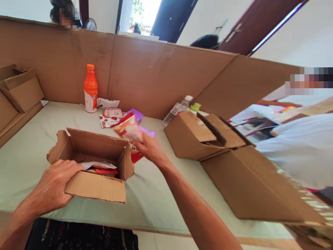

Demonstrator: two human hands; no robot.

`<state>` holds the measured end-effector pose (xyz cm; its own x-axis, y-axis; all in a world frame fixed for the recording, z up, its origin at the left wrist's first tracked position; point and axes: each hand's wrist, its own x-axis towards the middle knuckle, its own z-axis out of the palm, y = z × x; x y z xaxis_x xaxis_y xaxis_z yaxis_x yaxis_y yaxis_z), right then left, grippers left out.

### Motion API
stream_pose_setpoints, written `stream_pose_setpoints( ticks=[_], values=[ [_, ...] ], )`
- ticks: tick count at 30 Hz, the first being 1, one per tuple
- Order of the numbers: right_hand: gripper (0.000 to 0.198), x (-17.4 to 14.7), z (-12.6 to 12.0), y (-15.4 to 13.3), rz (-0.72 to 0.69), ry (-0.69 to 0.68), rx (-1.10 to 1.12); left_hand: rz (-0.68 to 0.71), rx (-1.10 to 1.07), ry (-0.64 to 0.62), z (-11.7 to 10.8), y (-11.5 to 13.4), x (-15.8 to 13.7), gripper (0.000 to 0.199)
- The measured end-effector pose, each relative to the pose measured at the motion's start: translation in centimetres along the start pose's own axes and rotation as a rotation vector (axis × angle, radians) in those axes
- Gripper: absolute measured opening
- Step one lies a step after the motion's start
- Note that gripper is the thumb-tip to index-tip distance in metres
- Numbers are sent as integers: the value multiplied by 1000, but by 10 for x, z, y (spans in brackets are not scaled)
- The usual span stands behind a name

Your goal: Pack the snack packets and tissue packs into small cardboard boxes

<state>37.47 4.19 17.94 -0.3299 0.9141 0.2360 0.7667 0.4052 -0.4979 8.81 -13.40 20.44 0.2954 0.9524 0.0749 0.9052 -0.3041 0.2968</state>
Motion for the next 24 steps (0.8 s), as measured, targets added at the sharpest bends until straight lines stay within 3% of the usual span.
stream_pose_setpoints(
  ticks=[4,6,7,9,12,15,18,24],
  values=[
    [37,-28,-53,-40,-137,690,179,2,12,-1,2,-2,2,45],
    [39,-41,-62,-65,-216,837,114,-3,8,-7,2,-2,2,43],
    [39,-46,-60,-77,-251,812,56,-5,2,-11,3,-2,2,41],
    [39,-49,-47,-98,-358,565,-107,-5,-7,-11,4,-2,1,40],
    [43,-42,-15,-116,-534,-39,-440,12,-12,13,8,-3,-2,38],
    [44,-29,11,-120,-546,-484,-665,21,-17,22,11,-4,-4,38],
    [41,-21,18,-120,-518,-645,-689,22,-16,25,12,-6,-5,38],
    [29,-18,7,-128,-403,-682,-775,50,38,42,13,-7,-6,42]
  ],
)
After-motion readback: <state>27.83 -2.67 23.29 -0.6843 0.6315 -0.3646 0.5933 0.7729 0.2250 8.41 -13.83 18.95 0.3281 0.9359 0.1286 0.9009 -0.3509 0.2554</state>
